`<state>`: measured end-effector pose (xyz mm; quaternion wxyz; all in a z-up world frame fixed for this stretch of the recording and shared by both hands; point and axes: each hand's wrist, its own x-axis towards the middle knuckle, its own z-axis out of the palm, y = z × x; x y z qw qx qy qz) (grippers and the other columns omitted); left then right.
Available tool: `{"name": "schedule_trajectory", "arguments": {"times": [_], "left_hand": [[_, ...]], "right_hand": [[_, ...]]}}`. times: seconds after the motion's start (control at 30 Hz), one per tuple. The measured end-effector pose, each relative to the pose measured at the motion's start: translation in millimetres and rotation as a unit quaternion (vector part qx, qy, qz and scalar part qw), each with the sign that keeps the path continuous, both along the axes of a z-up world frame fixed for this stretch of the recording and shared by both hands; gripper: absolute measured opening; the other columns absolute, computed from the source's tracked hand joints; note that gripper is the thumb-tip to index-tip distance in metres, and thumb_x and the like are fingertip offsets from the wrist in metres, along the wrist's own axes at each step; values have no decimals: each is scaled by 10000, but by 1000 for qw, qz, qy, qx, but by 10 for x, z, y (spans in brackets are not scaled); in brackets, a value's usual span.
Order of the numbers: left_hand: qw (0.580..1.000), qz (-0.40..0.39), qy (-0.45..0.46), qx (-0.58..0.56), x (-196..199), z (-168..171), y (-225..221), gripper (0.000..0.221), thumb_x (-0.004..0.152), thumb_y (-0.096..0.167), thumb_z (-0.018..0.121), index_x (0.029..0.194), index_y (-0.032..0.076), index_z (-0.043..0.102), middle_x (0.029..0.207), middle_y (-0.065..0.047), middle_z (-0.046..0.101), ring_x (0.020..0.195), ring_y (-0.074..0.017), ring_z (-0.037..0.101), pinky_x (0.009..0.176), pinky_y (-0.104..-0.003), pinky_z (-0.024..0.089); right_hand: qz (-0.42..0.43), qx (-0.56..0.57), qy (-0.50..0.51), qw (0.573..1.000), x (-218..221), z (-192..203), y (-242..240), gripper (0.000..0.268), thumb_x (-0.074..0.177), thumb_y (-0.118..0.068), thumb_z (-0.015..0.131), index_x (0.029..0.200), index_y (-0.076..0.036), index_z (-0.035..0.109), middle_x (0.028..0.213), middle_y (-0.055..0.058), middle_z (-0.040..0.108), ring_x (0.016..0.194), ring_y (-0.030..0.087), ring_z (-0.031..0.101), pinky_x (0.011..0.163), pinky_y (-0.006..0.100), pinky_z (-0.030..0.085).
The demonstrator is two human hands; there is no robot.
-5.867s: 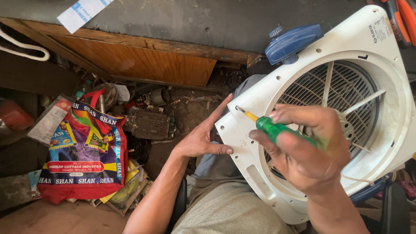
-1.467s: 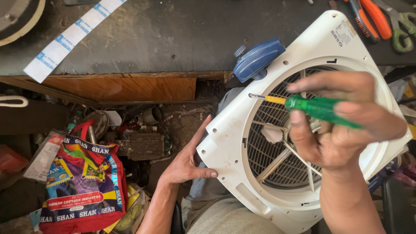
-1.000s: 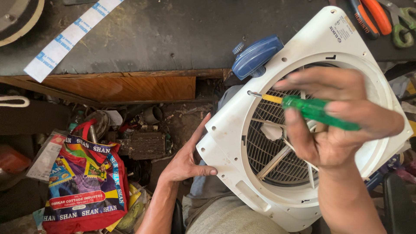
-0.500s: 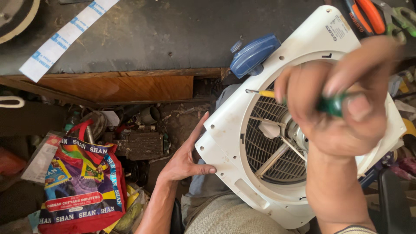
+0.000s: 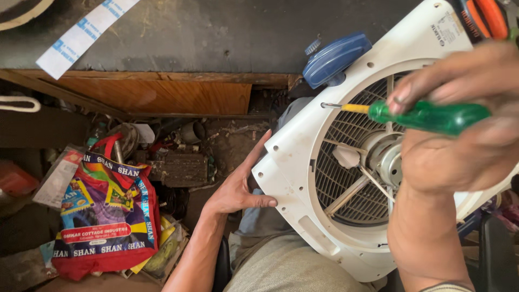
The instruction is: The person uses a screwdriver to tighten screws around the perimeter of a white exhaust fan that is resting on their lap. They rotate the fan to access different screw locations and continue tightening each one.
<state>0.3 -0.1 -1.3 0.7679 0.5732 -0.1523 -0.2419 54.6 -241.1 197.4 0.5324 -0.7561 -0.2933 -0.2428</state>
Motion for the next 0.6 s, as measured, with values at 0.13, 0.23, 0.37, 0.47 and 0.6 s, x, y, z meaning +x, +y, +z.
{"name": "schedule_trajectory", "arguments": {"times": [0.13,0.23,0.37,0.47,0.6], "left_hand": [[1000,4,-5,3,-7,-29,2,1349,612,322,964,1693,119,184,1752,-172,295,1648,-309,215,1327,-475,176],[1000,6,-11,2,1,-49,-3,1360,599,345,964,1695,121,190,1757,-175,288,1654,-320,208,1335,-490,168],[1000,6,-12,6,-1,-43,-3,1363,594,371,965,1695,124,200,1761,-180,287,1662,-328,204,1345,-505,151],[1000,4,-8,-1,2,-32,-12,1362,597,380,964,1693,125,196,1757,-183,288,1662,-328,194,1342,-506,142],[1000,10,-21,8,8,-22,-18,1366,590,384,963,1696,121,206,1767,-177,267,1668,-322,173,1346,-502,133]], "right_hand": [[-119,-301,-29,946,-183,307,-108,352,1103,-253,739,1174,66,609,950,173,630,738,275,611,685,339,503],[-59,-381,43,922,-128,414,-295,215,986,-91,721,1076,87,641,889,172,661,742,221,682,619,278,548],[23,-491,15,871,-97,627,-322,230,837,-24,717,1064,10,699,925,201,683,783,227,704,639,309,578],[40,-604,-55,794,-34,781,-223,312,754,-134,761,1063,-96,748,941,183,705,741,234,676,616,379,535],[51,-478,-40,876,-30,655,-177,265,877,-135,754,1115,-27,707,876,198,664,708,249,638,613,379,502]]}}
